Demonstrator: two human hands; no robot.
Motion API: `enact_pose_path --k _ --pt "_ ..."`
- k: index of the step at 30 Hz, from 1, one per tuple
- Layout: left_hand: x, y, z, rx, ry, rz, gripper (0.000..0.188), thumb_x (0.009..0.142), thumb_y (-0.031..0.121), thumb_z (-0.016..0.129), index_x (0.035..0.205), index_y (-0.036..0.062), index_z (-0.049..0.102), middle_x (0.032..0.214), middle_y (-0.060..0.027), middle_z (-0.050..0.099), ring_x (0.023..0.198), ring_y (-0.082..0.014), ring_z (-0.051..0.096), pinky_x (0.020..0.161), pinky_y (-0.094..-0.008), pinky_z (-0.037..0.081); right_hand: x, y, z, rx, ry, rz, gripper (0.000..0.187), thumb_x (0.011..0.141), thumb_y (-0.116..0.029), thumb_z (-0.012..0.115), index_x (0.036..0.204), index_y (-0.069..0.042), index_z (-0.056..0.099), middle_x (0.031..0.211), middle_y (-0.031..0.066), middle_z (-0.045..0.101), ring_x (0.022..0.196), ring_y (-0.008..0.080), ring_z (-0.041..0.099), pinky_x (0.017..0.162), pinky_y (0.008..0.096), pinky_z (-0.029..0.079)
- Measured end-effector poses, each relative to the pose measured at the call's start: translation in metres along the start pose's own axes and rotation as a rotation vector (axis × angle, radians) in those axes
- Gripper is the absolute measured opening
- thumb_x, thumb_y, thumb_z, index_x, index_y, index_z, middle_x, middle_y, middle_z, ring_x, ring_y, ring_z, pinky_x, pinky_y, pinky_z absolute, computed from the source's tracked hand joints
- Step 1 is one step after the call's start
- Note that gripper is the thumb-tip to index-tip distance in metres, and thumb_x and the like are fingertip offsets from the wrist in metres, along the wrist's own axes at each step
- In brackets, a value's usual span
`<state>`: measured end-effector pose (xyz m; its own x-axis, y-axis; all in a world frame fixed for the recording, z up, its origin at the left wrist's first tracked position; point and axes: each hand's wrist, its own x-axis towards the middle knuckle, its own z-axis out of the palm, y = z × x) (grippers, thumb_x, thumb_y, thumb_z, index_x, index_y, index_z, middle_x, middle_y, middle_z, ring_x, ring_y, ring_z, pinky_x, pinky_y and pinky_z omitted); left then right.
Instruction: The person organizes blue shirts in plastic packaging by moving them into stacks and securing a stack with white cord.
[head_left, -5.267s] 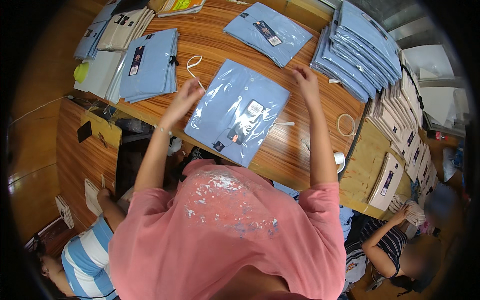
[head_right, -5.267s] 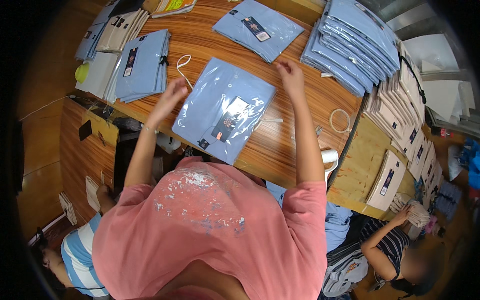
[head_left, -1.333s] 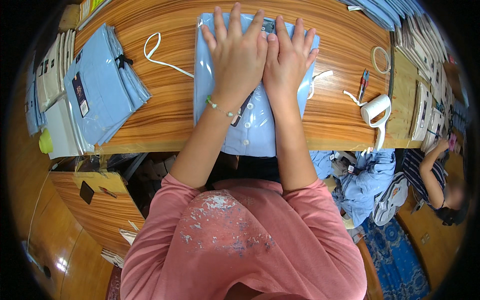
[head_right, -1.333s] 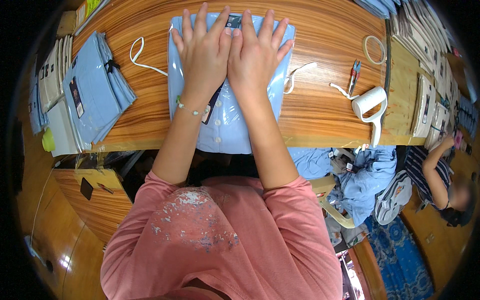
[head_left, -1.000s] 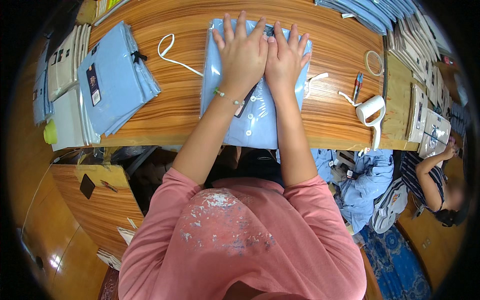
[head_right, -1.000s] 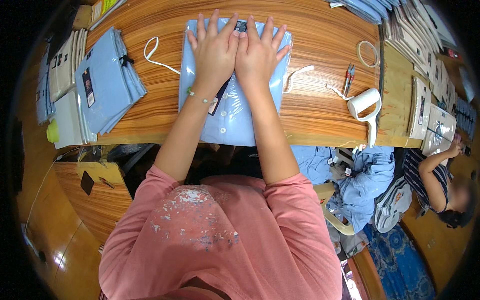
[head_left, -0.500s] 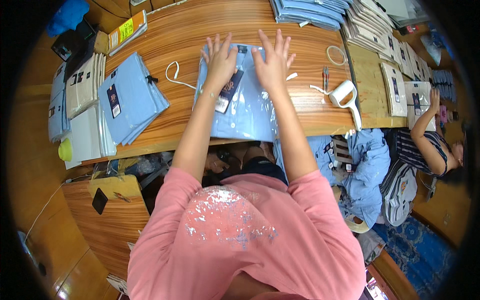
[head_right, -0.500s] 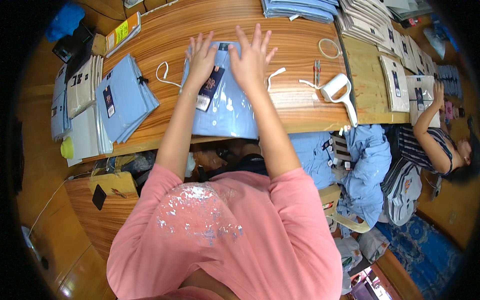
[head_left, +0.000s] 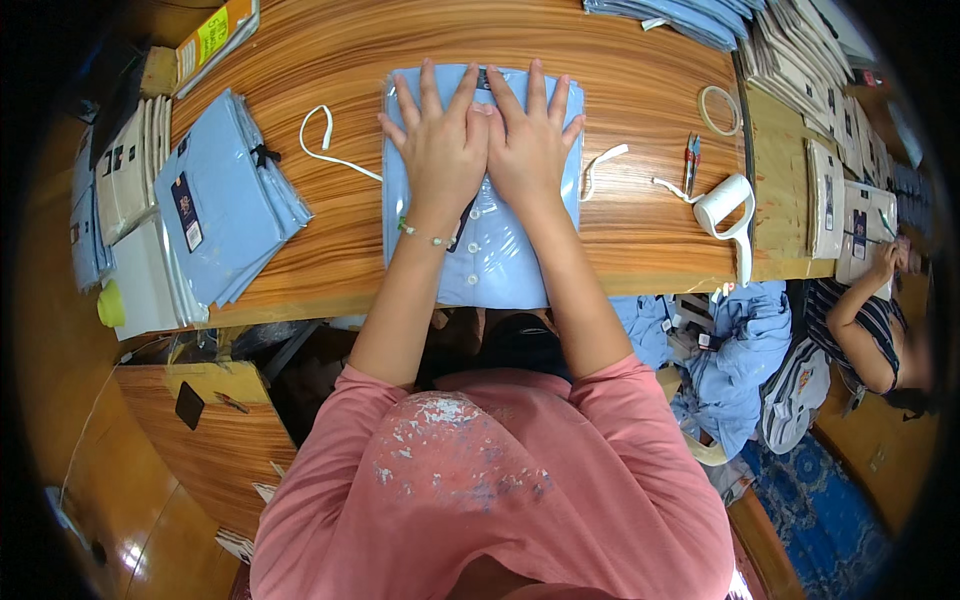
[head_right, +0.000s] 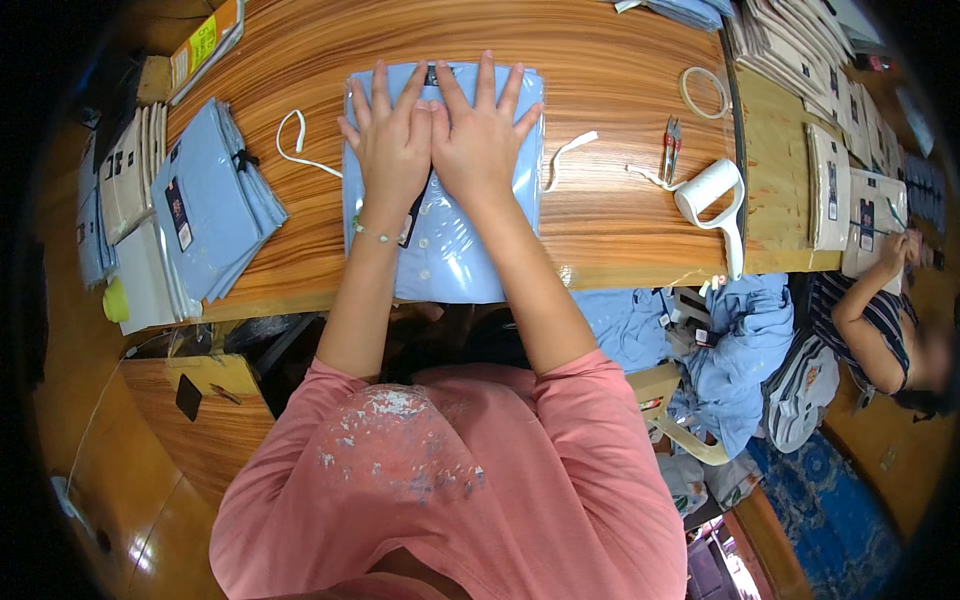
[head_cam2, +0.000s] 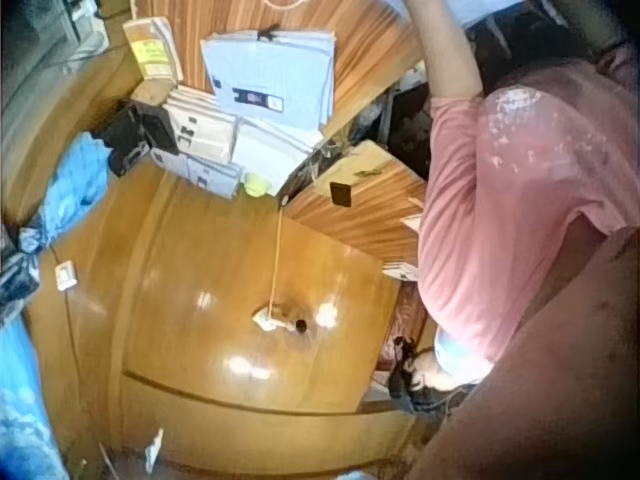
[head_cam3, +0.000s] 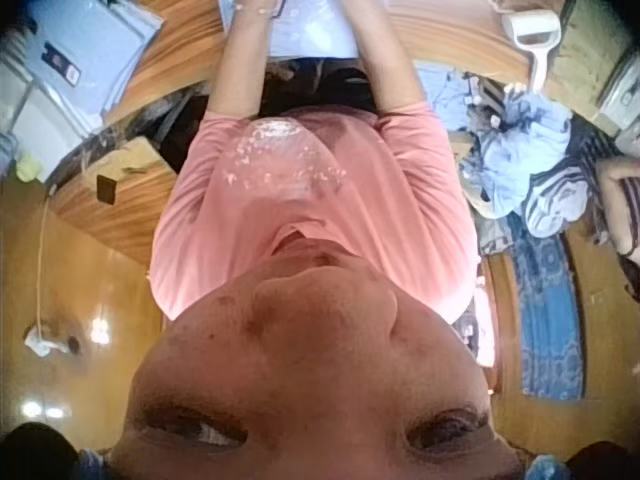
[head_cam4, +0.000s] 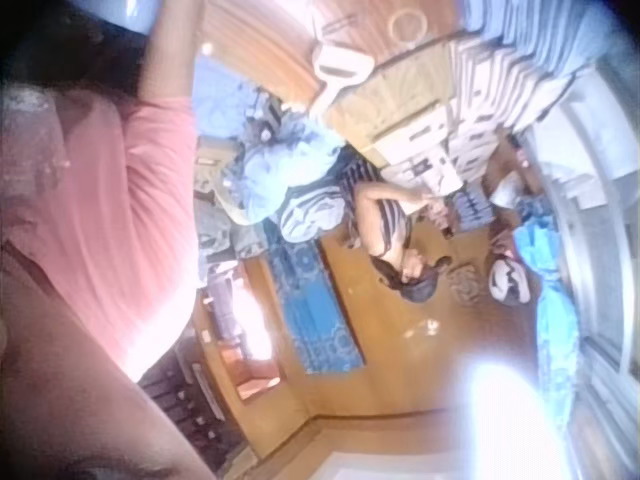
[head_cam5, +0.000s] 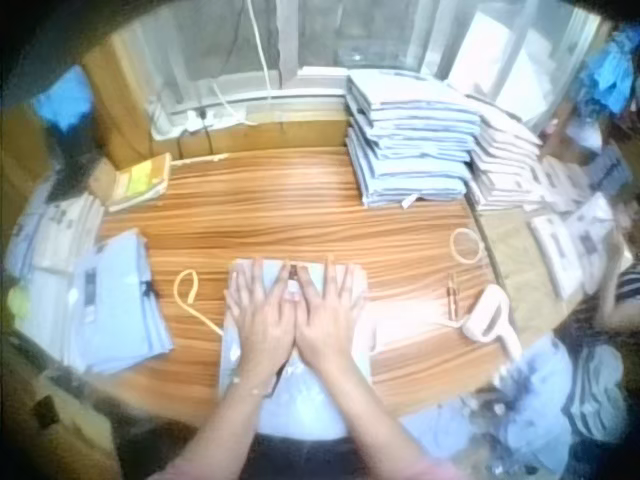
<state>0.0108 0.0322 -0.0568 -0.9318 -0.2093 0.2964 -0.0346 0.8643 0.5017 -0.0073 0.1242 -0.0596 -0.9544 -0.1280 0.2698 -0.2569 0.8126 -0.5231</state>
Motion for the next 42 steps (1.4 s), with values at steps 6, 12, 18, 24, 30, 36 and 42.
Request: enact_pose_path --k 6,12,18,24,30,36,42 --pt "0.004 0.002 0.0 -0.003 -0.024 -0.027 0.042 0.087 0.029 0.037 0.127 0.0222 0.046 0.139 -0.0172 0.025 0.129 -0.0441 0.013 0.096 -0.0658 0.006 0.004 0.001 -0.002 0.005 -0.005 0.015 0.04 0.084 -0.032 0.046 0.123 -0.025 0.05 0.139 0.017 0.027 0.129 0.0441 0.013 0.094 0.068 0.008" --pt "0.012 0.001 -0.004 -0.115 -0.107 -0.08 0.044 0.086 0.032 0.041 0.129 0.0227 0.042 0.14 -0.0169 0.023 0.13 -0.042 0.013 0.098 -0.0625 0.007 0.011 0.005 -0.008 0.146 -0.026 0.054 0.044 0.082 -0.034 0.049 0.125 -0.025 0.047 0.139 0.0184 0.026 0.13 0.0406 0.014 0.096 0.0654 0.01" --pt "0.014 -0.055 -0.037 -0.466 -0.191 -0.202 0.071 0.077 0.032 0.058 0.137 0.0121 0.024 0.139 -0.0208 0.023 0.13 -0.0343 0.017 0.104 -0.0462 0.016 0.019 0.067 -0.041 0.536 0.177 0.157 0.064 0.075 -0.02 0.063 0.129 0.001 0.035 0.129 0.0263 0.037 0.121 0.0347 0.036 0.099 0.0339 0.03" --pt "-0.016 -0.063 -0.043 -0.84 -0.399 -0.229 0.079 0.081 0.032 0.058 0.136 -0.0038 0.015 0.131 -0.0244 0.036 0.121 -0.0297 0.038 0.1 -0.0321 0.029 0.015 0.092 -0.034 0.753 -0.204 0.34 0.059 0.076 -0.024 0.064 0.123 0.005 0.041 0.117 0.0222 0.049 0.099 0.0274 0.053 0.081 0.0312 0.044" --pt "-0.03 -0.069 -0.068 -0.768 -0.253 -0.304 0.081 0.085 0.042 0.051 0.135 -0.0081 0.011 0.131 -0.0296 0.032 0.122 -0.0304 0.036 0.1 -0.0322 0.029 -0.024 0.098 -0.049 0.569 0.001 0.19 0.055 0.081 -0.026 0.059 0.124 0.004 0.04 0.113 0.0208 0.049 0.1 0.0247 0.05 0.084 0.0329 0.041" --pt "-0.141 -0.075 -0.101 -0.996 -0.413 -0.425 0.068 0.091 0.04 0.041 0.137 -0.0008 0.014 0.14 -0.0158 0.025 0.129 -0.0242 0.023 0.105 -0.0318 0.018 -0.145 0.073 -0.088 0.821 -0.191 0.192 0.052 0.09 -0.02 0.046 0.133 0.001 0.026 0.134 0.0183 0.032 0.124 0.0253 0.031 0.1 0.0326 0.027" --pt "-0.162 -0.051 -0.104 -1.329 -0.463 -0.441 0.062 0.087 0.023 0.042 0.138 -0.0002 0.015 0.139 -0.0115 0.026 0.127 -0.0165 0.023 0.104 -0.0278 0.015 -0.191 0.065 -0.084 0.839 -0.238 0.148 0.065 0.087 -0.018 0.05 0.138 0.001 0.014 0.141 0.0175 0.022 0.131 0.0246 0.02 0.104 0.03 0.018"
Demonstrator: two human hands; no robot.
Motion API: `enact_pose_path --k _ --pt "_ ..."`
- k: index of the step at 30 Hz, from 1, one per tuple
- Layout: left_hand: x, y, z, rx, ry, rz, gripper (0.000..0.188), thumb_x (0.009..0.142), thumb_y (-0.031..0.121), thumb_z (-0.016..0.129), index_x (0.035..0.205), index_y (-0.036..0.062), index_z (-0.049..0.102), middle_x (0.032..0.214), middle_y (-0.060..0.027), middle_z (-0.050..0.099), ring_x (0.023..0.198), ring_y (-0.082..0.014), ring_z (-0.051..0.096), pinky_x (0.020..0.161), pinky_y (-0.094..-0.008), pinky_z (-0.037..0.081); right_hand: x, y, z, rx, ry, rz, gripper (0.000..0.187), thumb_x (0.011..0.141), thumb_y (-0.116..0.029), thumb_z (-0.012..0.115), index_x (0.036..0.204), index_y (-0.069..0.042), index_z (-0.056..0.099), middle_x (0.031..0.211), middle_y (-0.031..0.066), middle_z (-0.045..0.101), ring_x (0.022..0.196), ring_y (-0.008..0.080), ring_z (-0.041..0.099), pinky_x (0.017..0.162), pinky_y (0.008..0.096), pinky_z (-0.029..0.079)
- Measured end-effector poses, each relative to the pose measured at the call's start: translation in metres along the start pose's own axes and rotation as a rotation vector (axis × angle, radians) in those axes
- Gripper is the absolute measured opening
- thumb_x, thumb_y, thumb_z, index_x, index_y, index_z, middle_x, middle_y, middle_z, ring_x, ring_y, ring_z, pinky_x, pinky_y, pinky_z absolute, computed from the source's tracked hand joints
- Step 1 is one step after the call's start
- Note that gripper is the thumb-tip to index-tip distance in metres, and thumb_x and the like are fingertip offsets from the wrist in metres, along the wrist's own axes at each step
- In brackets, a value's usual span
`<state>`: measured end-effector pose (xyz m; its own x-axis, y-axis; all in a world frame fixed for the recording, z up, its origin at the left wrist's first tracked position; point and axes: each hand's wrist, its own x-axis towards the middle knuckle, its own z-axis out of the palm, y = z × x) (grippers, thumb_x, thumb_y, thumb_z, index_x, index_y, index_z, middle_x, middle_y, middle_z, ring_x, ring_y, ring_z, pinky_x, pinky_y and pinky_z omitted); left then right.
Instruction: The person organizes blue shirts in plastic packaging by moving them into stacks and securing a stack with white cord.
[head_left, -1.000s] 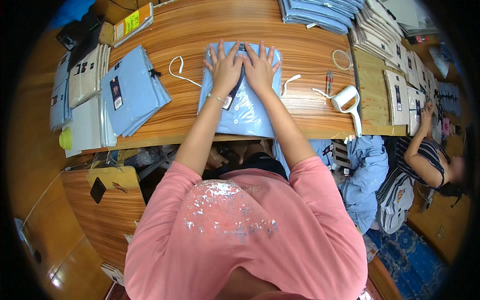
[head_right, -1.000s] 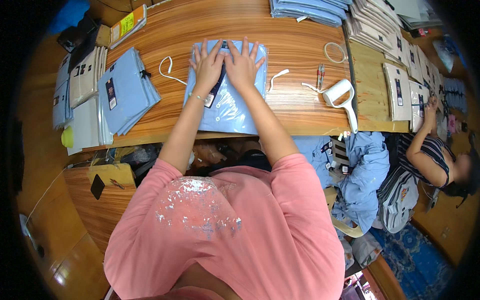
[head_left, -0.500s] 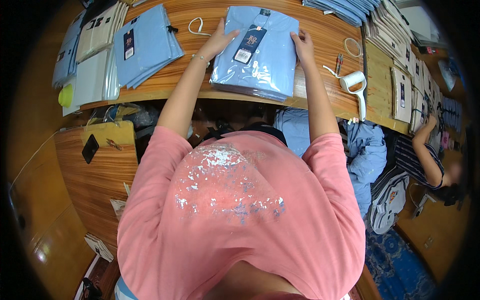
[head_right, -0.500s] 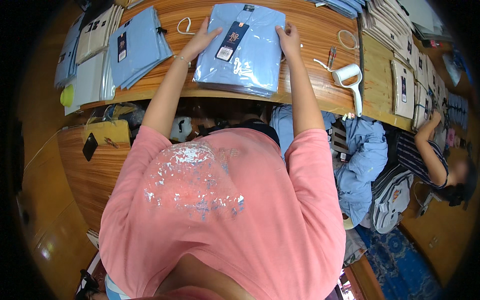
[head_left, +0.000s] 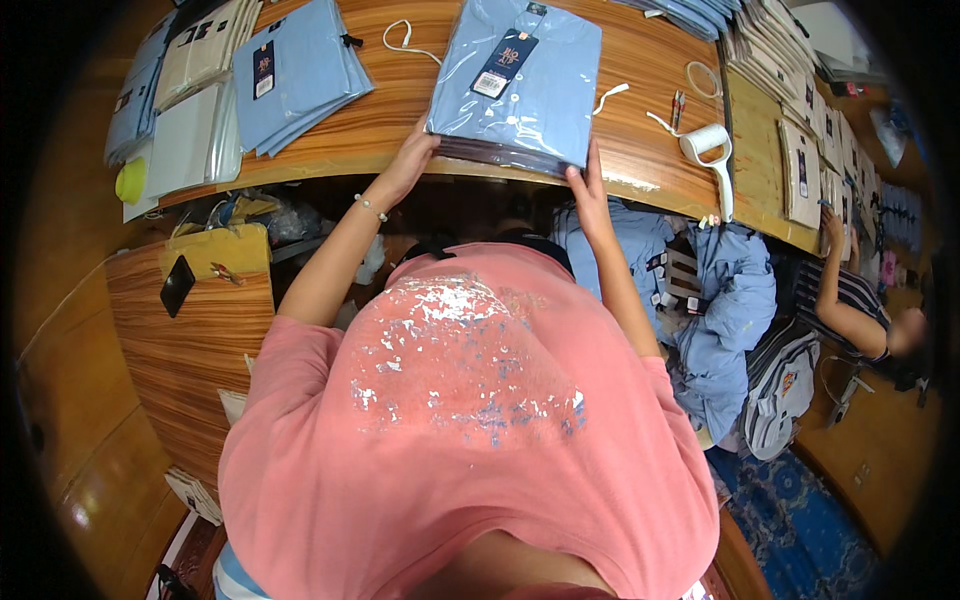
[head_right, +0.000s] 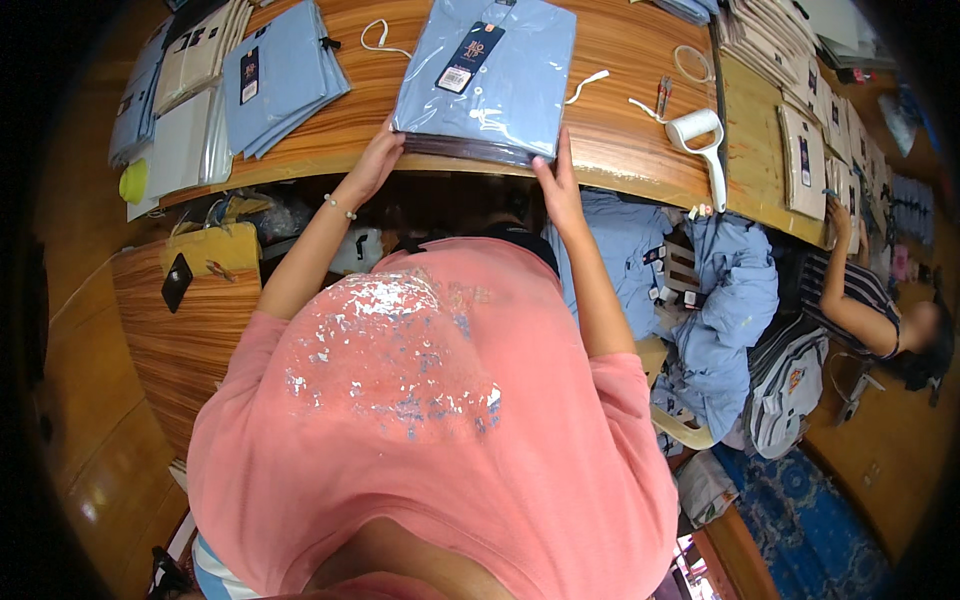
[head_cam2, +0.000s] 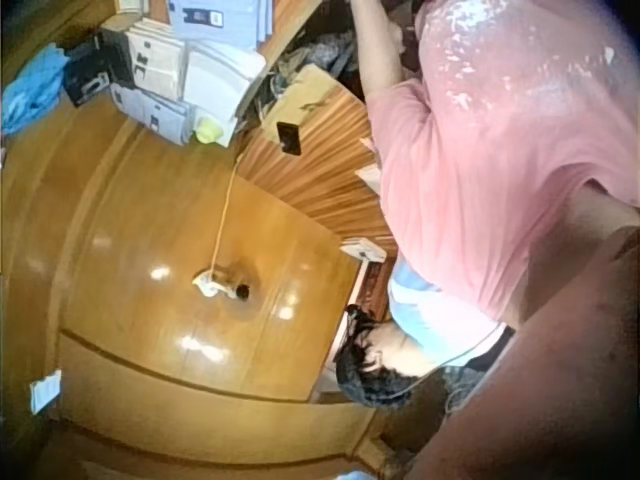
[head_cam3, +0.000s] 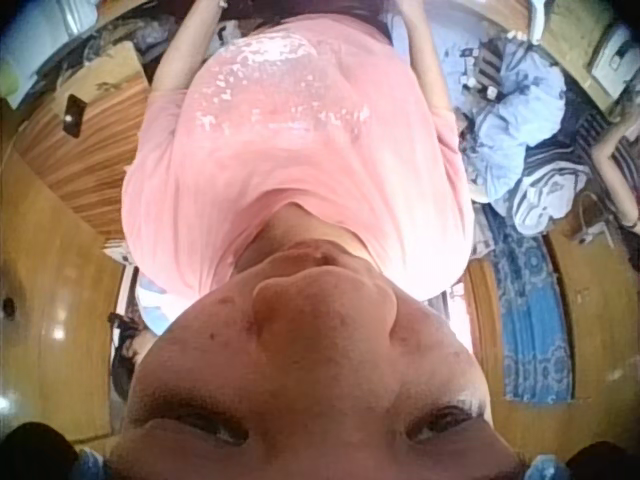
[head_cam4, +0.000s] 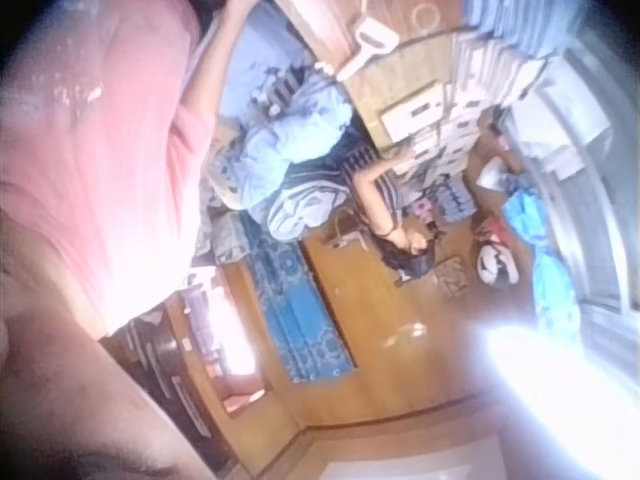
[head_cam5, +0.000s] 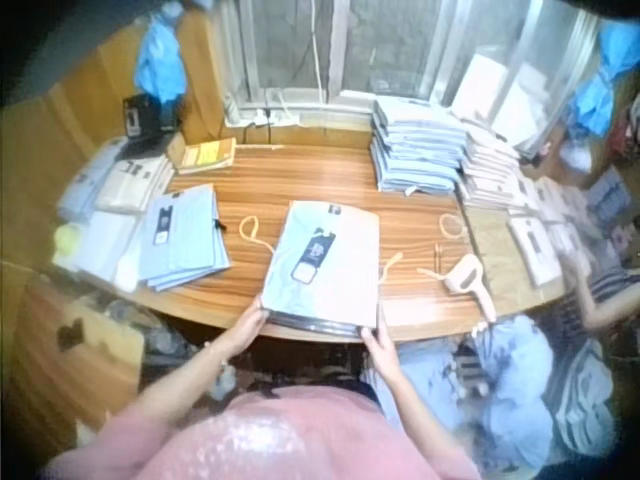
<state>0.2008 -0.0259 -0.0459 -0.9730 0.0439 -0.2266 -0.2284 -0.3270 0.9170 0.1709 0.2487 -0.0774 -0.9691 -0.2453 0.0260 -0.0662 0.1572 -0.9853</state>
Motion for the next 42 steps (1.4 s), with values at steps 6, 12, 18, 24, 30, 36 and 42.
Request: enact_pose_path --k 6,12,18,24,30,36,42 --pt "0.003 -0.049 -0.034 0.346 0.044 0.17 0.044 0.082 0.004 0.052 0.122 -0.0049 0.037 0.117 -0.0128 0.049 0.105 -0.0173 0.049 0.087 -0.0255 0.039 0.006 0.018 0.006 -0.213 0.087 -0.017 0.07 0.074 -0.008 0.065 0.132 0.001 0.029 0.124 0.0208 0.046 0.113 0.0256 0.047 0.093 0.0311 0.036" --pt "0.004 -0.047 -0.031 0.669 0.224 0.196 0.017 0.084 0.007 0.055 0.094 -0.0068 0.055 0.083 -0.0129 0.064 0.08 -0.0168 0.061 0.071 -0.0267 0.046 0.012 0.017 0.004 -0.164 0.142 0.01 0.057 0.07 -0.006 0.068 0.122 -0.001 0.045 0.115 0.0183 0.054 0.104 0.0246 0.054 0.087 0.0302 0.041" --pt "0.001 -0.05 -0.035 0.516 0.18 0.2 0.022 0.081 0.003 0.058 0.1 -0.0076 0.052 0.091 -0.0125 0.061 0.081 -0.0175 0.062 0.074 -0.0269 0.048 0.013 0.01 0.004 -0.344 0.135 -0.143 0.059 0.069 -0.006 0.07 0.121 0.002 0.045 0.114 0.0153 0.055 0.102 0.0214 0.053 0.087 0.0302 0.04" --pt "0.0 -0.058 -0.032 0.443 0.198 0.243 0.024 0.08 -0.003 0.057 0.102 -0.0093 0.049 0.093 -0.0119 0.058 0.085 -0.0191 0.062 0.075 -0.0264 0.049 0.008 0.015 0.009 -0.464 0.195 -0.193 0.071 0.062 -0.01 0.074 0.125 -0.003 0.042 0.111 0.0174 0.055 0.105 0.0325 0.049 0.086 0.0369 0.04" --pt "0.001 -0.06 -0.033 0.536 0.192 0.273 0.016 0.081 -0.004 0.054 0.096 -0.0092 0.05 0.091 -0.0129 0.06 0.085 -0.0195 0.063 0.074 -0.026 0.05 0.003 0.02 0.01 -0.523 0.212 -0.134 0.071 0.061 -0.01 0.074 0.124 -0.004 0.043 0.105 0.0164 0.057 0.097 0.0315 0.051 0.082 0.0378 0.041" --pt "-0.004 -0.068 -0.038 0.753 0.234 0.364 0.035 0.08 0.003 0.059 0.112 -0.0052 0.046 0.102 -0.0172 0.058 0.098 -0.0235 0.058 0.078 -0.032 0.049 0.002 0.022 0.01 -0.51 0.195 -0.231 0.07 0.065 -0.015 0.074 0.126 -0.001 0.041 0.113 0.0178 0.054 0.102 0.0317 0.051 0.087 0.0366 0.041" --pt "0.0 -0.036 -0.009 0.666 0.3 0.517 0.064 0.078 0.007 0.062 0.134 0.0054 0.031 0.113 -0.0239 0.052 0.1 -0.031 0.055 0.08 -0.0352 0.046 0.002 0.013 0.008 -0.056 0.224 -0.24 0.066 0.073 -0.015 0.069 0.129 -0.001 0.037 0.124 0.0182 0.048 0.117 0.0279 0.044 0.096 0.0342 0.034"
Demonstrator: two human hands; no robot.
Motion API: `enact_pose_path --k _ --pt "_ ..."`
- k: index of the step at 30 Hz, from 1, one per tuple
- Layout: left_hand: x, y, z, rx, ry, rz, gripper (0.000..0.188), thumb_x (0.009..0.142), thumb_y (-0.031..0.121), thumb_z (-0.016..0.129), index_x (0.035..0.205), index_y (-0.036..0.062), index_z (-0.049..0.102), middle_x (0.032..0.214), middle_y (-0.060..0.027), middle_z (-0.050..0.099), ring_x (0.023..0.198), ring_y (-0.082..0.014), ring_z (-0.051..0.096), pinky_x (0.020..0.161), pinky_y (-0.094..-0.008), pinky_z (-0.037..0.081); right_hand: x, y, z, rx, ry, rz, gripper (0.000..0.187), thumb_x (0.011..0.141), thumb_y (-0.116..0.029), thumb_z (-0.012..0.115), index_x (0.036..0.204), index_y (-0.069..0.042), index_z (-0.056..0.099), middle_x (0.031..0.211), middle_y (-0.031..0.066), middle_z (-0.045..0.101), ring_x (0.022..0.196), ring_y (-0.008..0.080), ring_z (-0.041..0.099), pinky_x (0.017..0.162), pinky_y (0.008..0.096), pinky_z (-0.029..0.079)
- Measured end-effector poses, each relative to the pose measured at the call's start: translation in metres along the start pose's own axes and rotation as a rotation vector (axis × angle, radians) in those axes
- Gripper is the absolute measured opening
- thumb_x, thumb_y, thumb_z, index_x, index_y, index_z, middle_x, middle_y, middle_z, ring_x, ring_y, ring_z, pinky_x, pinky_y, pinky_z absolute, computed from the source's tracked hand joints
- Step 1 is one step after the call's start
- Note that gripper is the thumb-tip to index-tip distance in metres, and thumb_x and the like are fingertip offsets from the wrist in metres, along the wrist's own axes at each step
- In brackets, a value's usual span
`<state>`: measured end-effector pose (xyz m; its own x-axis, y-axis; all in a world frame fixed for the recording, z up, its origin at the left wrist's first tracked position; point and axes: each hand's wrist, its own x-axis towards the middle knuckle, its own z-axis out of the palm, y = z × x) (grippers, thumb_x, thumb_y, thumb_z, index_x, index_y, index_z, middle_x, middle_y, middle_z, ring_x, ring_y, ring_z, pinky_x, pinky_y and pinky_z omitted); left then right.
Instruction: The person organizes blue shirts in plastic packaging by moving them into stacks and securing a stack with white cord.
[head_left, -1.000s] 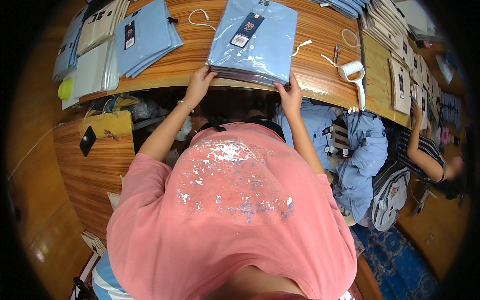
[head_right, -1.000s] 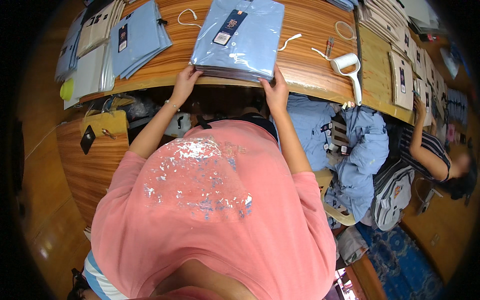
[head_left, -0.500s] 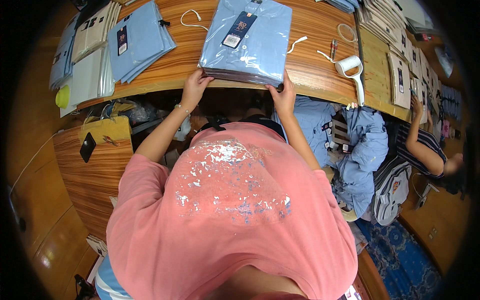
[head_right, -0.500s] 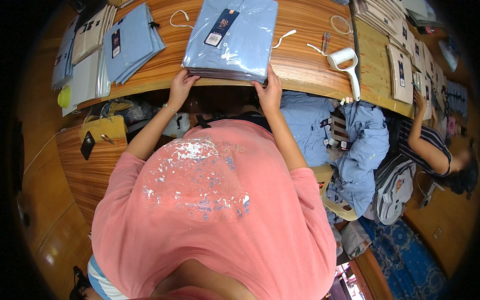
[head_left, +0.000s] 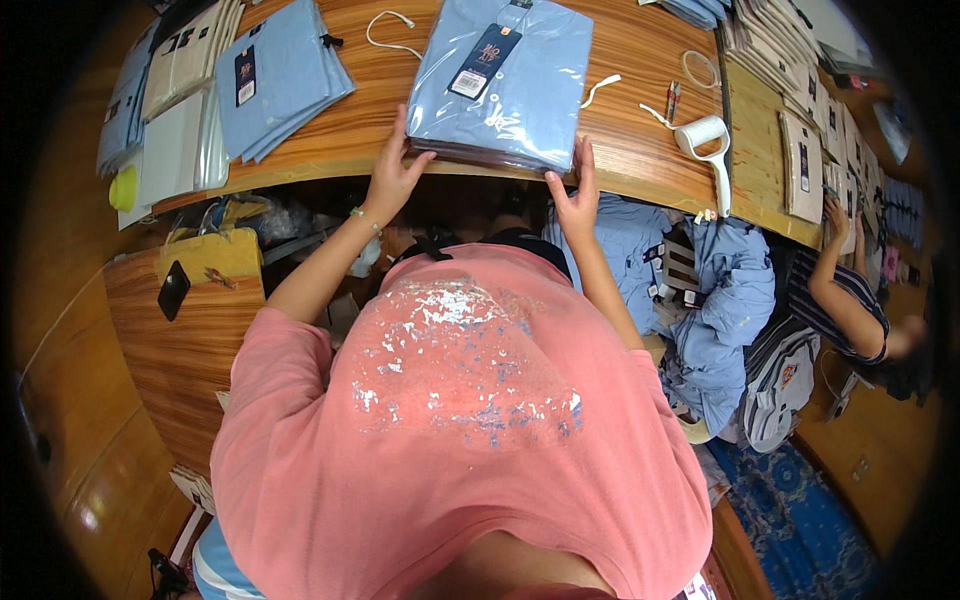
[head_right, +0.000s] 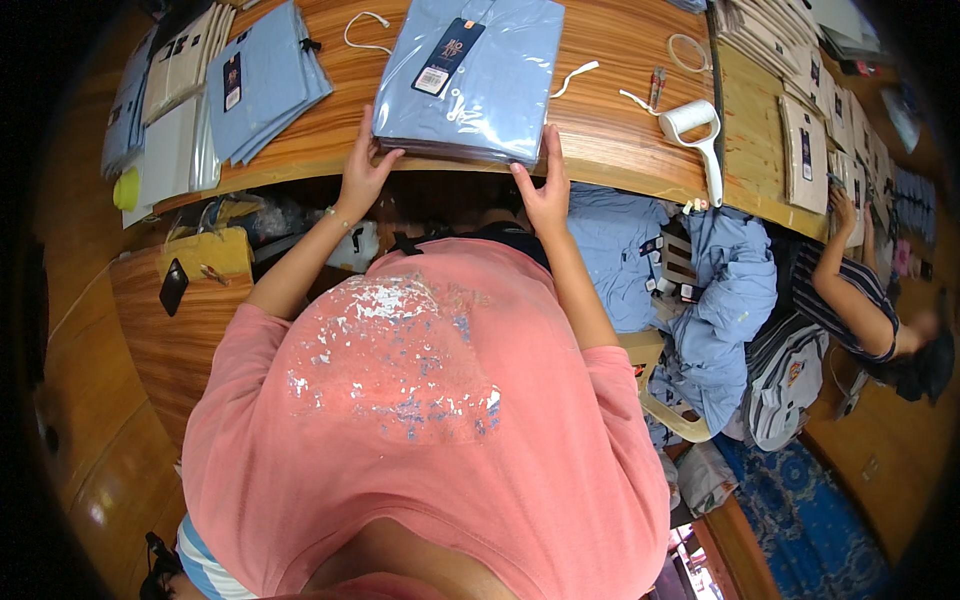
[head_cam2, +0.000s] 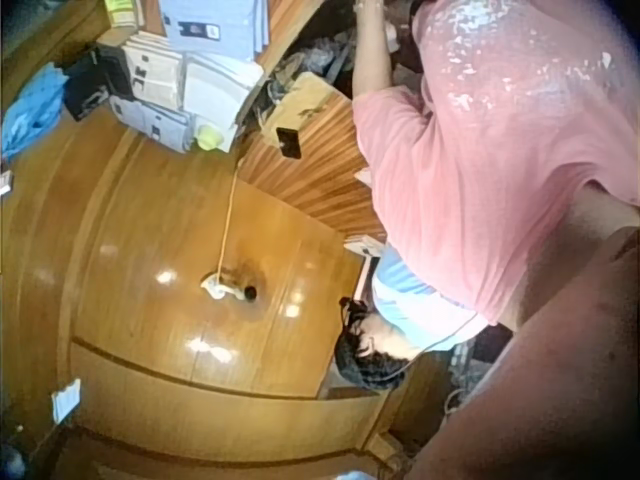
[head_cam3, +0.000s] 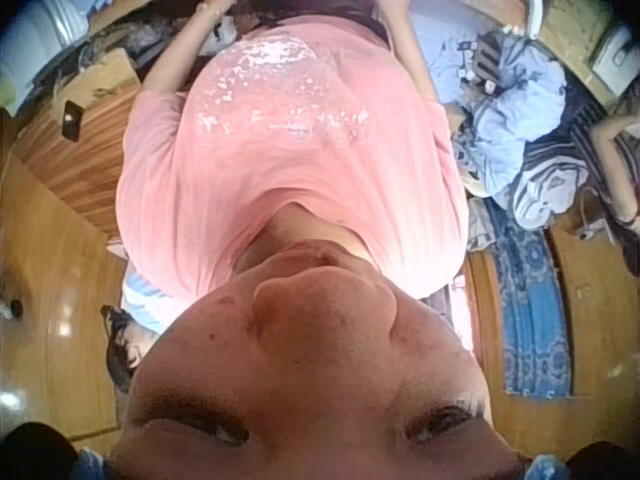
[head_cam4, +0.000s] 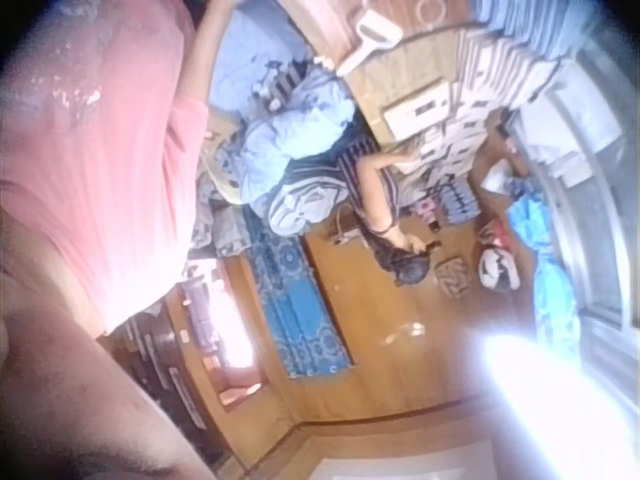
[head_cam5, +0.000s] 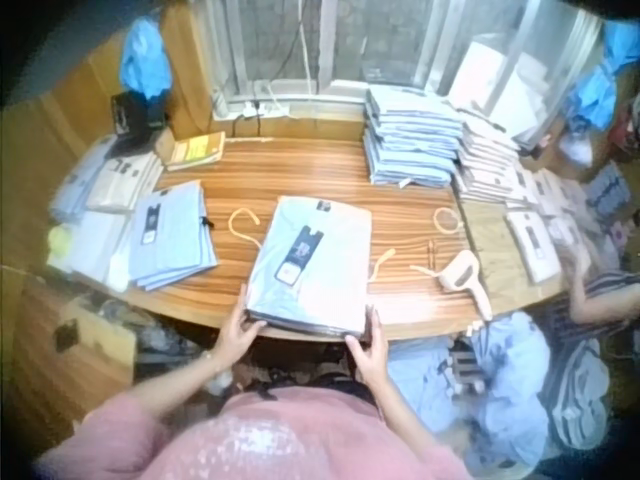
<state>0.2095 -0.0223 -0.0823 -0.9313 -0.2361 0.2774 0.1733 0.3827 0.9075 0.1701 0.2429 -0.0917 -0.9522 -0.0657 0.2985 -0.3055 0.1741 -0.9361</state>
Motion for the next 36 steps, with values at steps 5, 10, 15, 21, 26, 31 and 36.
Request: enact_pose_path --k 5,10,15,21,26,31,36 --pt "-0.004 -0.009 -0.007 0.187 -0.095 -0.05 0.063 0.076 0.005 0.063 0.132 0.0071 0.036 0.113 -0.0225 0.053 0.098 -0.0314 0.056 0.079 -0.0331 0.045 0.003 -0.011 -0.002 -0.179 -0.082 0.019 0.062 0.073 -0.015 0.069 0.126 -0.001 0.041 0.124 0.0174 0.048 0.115 0.0269 0.046 0.095 0.0339 0.036" --pt "-0.002 0.008 -0.004 0.219 -0.02 0.06 0.06 0.074 0.005 0.065 0.129 0.0064 0.04 0.112 -0.0215 0.055 0.098 -0.0316 0.057 0.08 -0.0325 0.045 0.002 -0.004 -0.004 -0.106 -0.081 0.081 0.054 0.077 -0.007 0.065 0.124 0.002 0.042 0.122 0.0155 0.048 0.111 0.0211 0.047 0.093 0.0302 0.036" --pt "-0.002 0.0 -0.006 0.185 -0.015 0.044 0.061 0.073 0.007 0.067 0.128 0.0063 0.041 0.111 -0.0211 0.055 0.099 -0.0315 0.056 0.081 -0.0328 0.044 0.005 -0.001 -0.004 -0.033 -0.091 0.134 0.05 0.08 -0.005 0.062 0.125 0.002 0.041 0.121 0.0125 0.048 0.107 0.0168 0.047 0.09 0.0279 0.038" --pt "-0.001 0.0 -0.004 0.173 0.006 0.061 0.061 0.071 0.007 0.069 0.127 0.0061 0.043 0.111 -0.0206 0.055 0.099 -0.0313 0.056 0.082 -0.0334 0.044 0.007 -0.011 0.006 -0.119 0.111 -0.03 0.053 0.073 -0.013 0.07 0.119 0.0 0.048 0.118 0.0161 0.052 0.108 0.0249 0.051 0.091 0.0323 0.038" --pt "0.0 -0.002 -0.004 0.166 0.015 0.042 0.062 0.069 0.007 0.07 0.126 0.0064 0.045 0.11 -0.0196 0.056 0.098 -0.0308 0.057 0.081 -0.0335 0.044 0.001 -0.01 0.008 -0.234 0.08 0.051 0.057 0.066 -0.01 0.074 0.117 -0.001 0.05 0.115 0.0157 0.055 0.105 0.0263 0.054 0.087 0.032 0.042" --pt "-0.004 -0.01 -0.004 0.139 0.038 -0.017 0.06 0.068 0.004 0.07 0.124 0.0063 0.047 0.106 -0.0181 0.058 0.096 -0.0288 0.058 0.08 -0.0325 0.045 -0.002 0.0 0.008 -0.256 0.095 0.03 0.053 0.064 -0.007 0.075 0.112 0.0 0.053 0.111 0.0152 0.057 0.1 0.0262 0.056 0.085 0.031 0.043" --pt "-0.004 -0.004 -0.004 0.147 0.015 -0.017 0.061 0.069 0.002 0.064 0.126 0.0033 0.042 0.115 -0.019 0.053 0.105 -0.0295 0.052 0.088 -0.0341 0.041 -0.002 -0.002 -0.001 -0.15 0.047 0.007 0.045 0.07 -0.01 0.07 0.11 0.0 0.053 0.111 0.0173 0.056 0.102 0.0278 0.054 0.088 0.033 0.041"
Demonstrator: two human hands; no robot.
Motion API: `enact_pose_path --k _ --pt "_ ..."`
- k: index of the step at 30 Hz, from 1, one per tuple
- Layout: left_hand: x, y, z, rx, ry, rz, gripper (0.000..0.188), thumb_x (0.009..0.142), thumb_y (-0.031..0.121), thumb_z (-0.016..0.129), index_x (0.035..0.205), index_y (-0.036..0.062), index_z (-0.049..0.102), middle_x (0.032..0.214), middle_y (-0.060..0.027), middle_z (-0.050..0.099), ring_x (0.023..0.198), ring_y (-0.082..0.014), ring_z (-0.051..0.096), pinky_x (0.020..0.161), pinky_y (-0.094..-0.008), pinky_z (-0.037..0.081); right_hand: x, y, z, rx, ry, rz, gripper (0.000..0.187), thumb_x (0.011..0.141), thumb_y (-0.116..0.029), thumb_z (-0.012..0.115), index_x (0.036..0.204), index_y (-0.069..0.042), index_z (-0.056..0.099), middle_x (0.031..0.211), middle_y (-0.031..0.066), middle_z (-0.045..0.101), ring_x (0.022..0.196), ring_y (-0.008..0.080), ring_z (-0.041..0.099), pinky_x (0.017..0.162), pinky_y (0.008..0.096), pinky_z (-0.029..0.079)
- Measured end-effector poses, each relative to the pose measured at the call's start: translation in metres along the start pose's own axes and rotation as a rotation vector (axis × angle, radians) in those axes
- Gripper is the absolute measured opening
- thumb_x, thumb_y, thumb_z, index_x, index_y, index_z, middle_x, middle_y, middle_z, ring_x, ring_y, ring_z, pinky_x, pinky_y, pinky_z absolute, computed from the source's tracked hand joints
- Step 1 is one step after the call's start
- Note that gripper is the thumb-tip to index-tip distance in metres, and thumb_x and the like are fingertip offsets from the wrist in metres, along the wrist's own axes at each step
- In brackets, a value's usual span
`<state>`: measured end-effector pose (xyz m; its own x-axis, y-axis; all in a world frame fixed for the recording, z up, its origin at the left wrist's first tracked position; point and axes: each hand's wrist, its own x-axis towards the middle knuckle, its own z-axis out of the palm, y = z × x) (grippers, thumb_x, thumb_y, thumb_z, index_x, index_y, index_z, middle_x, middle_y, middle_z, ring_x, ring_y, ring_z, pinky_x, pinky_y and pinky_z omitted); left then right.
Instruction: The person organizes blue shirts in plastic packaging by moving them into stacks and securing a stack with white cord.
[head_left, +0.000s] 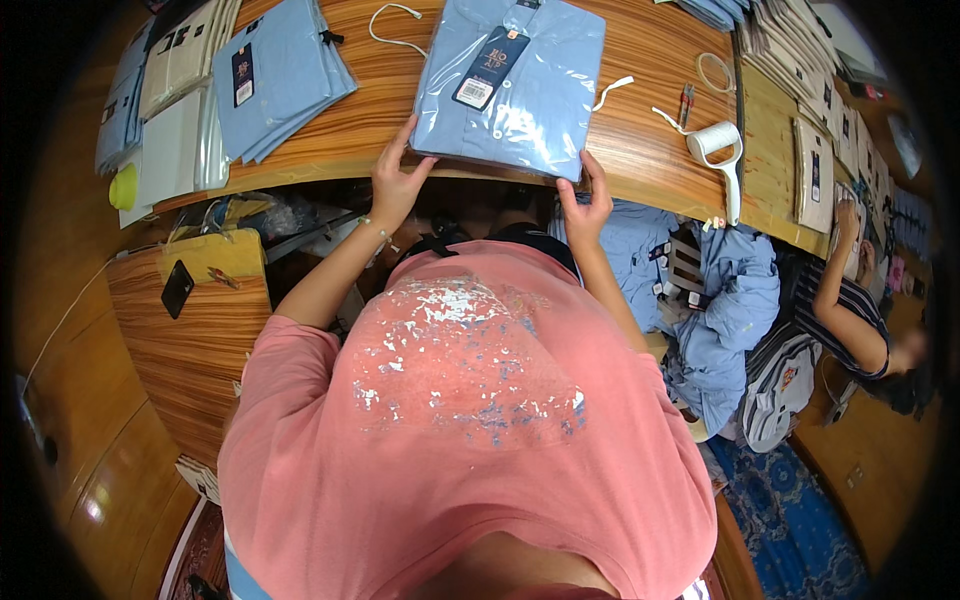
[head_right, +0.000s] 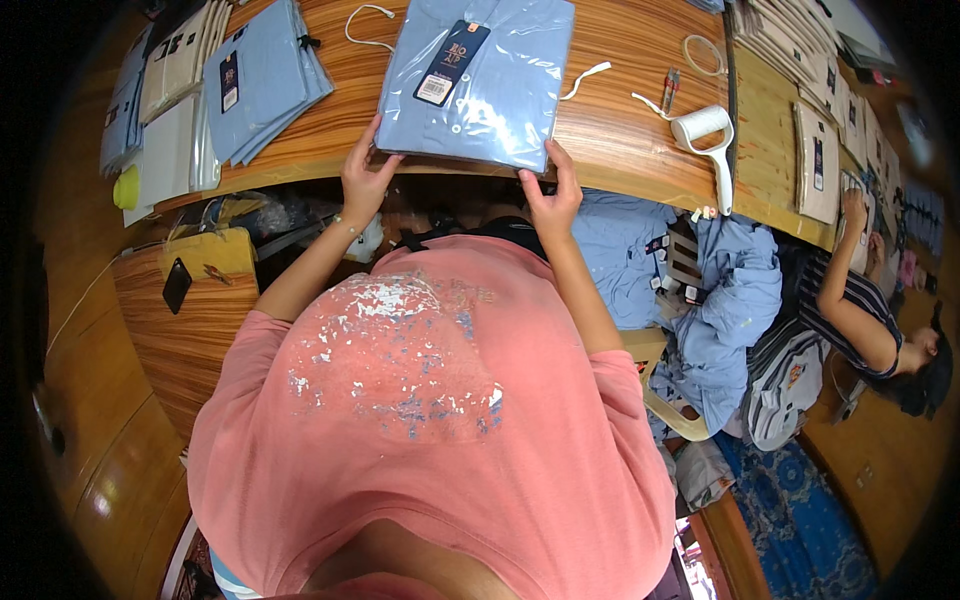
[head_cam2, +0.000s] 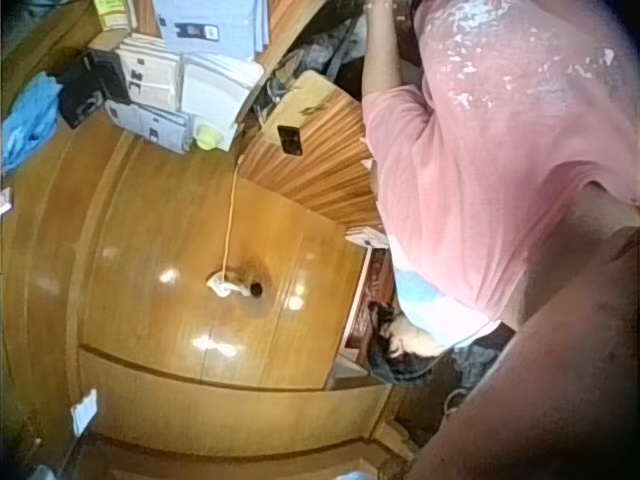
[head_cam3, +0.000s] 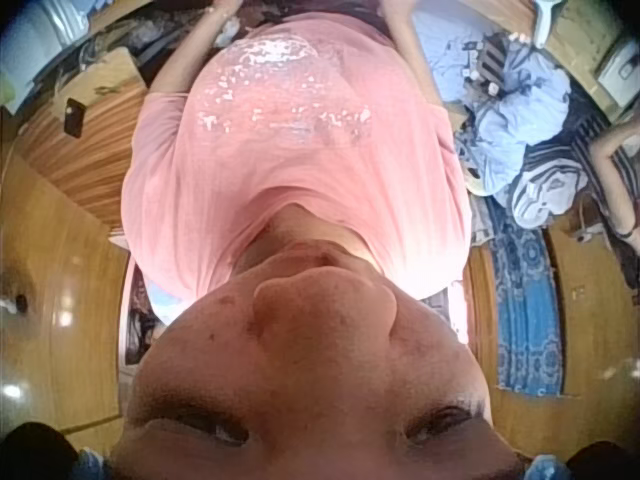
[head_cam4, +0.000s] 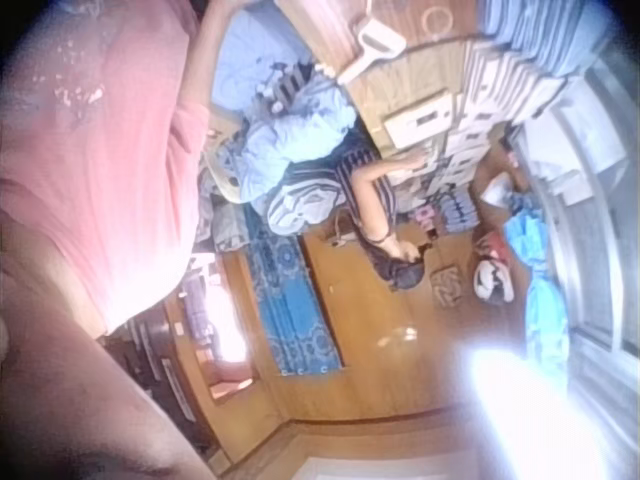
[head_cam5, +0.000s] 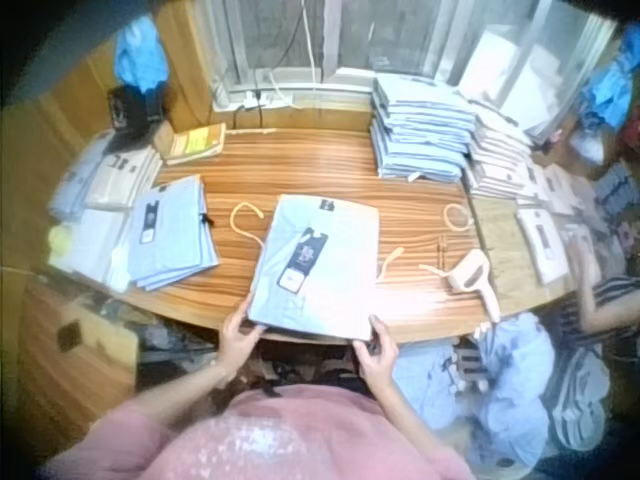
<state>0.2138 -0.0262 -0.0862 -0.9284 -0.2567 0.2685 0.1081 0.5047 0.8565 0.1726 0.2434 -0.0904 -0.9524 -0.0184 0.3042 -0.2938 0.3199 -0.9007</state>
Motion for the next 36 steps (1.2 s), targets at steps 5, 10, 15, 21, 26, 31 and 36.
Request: enact_pose_path --k 5,10,15,21,26,31,36 --pt "0.013 0.007 -0.01 -0.079 0.138 0.173 0.063 0.07 -0.002 0.036 0.131 -0.0061 0.021 0.137 -0.0207 0.025 0.129 -0.0299 0.022 0.107 -0.0381 0.015 0.029 -0.006 -0.02 -0.107 0.08 -0.139 0.03 0.08 -0.009 0.056 0.108 0.002 0.054 0.109 0.0185 0.054 0.108 0.0298 0.049 0.093 0.0354 0.036" --pt "0.132 -0.027 -0.027 0.051 -0.202 0.107 0.035 0.077 0.001 0.048 0.112 0.0016 0.05 0.124 -0.0151 0.043 0.12 -0.0318 0.034 0.1 -0.0427 0.026 0.117 0.025 -0.037 -0.394 -0.228 -0.148 0.029 0.079 -0.009 0.055 0.108 -0.005 0.056 0.117 0.0146 0.05 0.11 0.0334 0.044 0.094 0.0438 0.033" --pt "0.167 -0.034 -0.026 0.801 -0.301 0.652 0.022 0.08 0.009 0.054 0.101 0.0026 0.05 0.095 -0.0199 0.056 0.094 -0.034 0.053 0.079 -0.0351 0.043 0.14 0.038 -0.031 -0.829 -0.396 -0.296 0.018 0.076 -0.019 0.06 0.091 -0.01 0.059 0.121 0.0096 0.047 0.112 0.0281 0.041 0.086 0.0509 0.033" --pt "0.16 -0.009 -0.037 0.549 -0.685 -0.023 0.019 0.088 0.021 0.047 0.088 0.002 0.049 0.082 -0.0197 0.058 0.077 -0.038 0.054 0.066 -0.0411 0.042 0.169 0.03 -0.054 -0.708 -0.602 -0.007 0.014 0.08 -0.018 0.053 0.082 -0.006 0.06 0.071 0.018 0.06 0.071 0.0361 0.059 0.063 0.0455 0.044" --pt "0.187 -0.009 -0.079 0.347 -0.817 -0.267 0.025 0.088 0.022 0.049 0.084 -0.0022 0.057 0.076 -0.0141 0.061 0.072 -0.025 0.058 0.066 -0.0341 0.043 0.191 0.031 -0.073 -0.791 -0.72 0.103 0.015 0.078 -0.016 0.054 0.083 -0.006 0.065 0.079 0.0185 0.062 0.078 0.0344 0.059 0.071 0.0427 0.046" --pt "0.211 -0.017 -0.121 0.351 -0.862 -0.331 0.034 0.086 0.025 0.054 0.063 -0.0002 0.056 0.06 -0.0031 0.051 0.059 -0.0128 0.045 0.061 -0.0258 0.039 0.201 0.03 -0.092 -0.719 -0.871 0.285 0.019 0.078 -0.019 0.058 0.08 -0.001 0.064 0.073 0.0181 0.062 0.069 0.0301 0.06 0.064 0.0378 0.045" --pt "0.229 0.023 -0.117 -0.039 -0.72 -0.384 0.032 0.086 0.024 0.053 0.063 0.002 0.056 0.077 -0.0022 0.055 0.061 -0.0089 0.044 0.06 -0.0217 0.038 0.217 -0.017 -0.099 -0.486 -0.717 0.372 0.025 0.081 -0.023 0.056 0.081 0.002 0.062 0.074 0.0175 0.062 0.068 0.025 0.06 0.064 0.0377 0.043"
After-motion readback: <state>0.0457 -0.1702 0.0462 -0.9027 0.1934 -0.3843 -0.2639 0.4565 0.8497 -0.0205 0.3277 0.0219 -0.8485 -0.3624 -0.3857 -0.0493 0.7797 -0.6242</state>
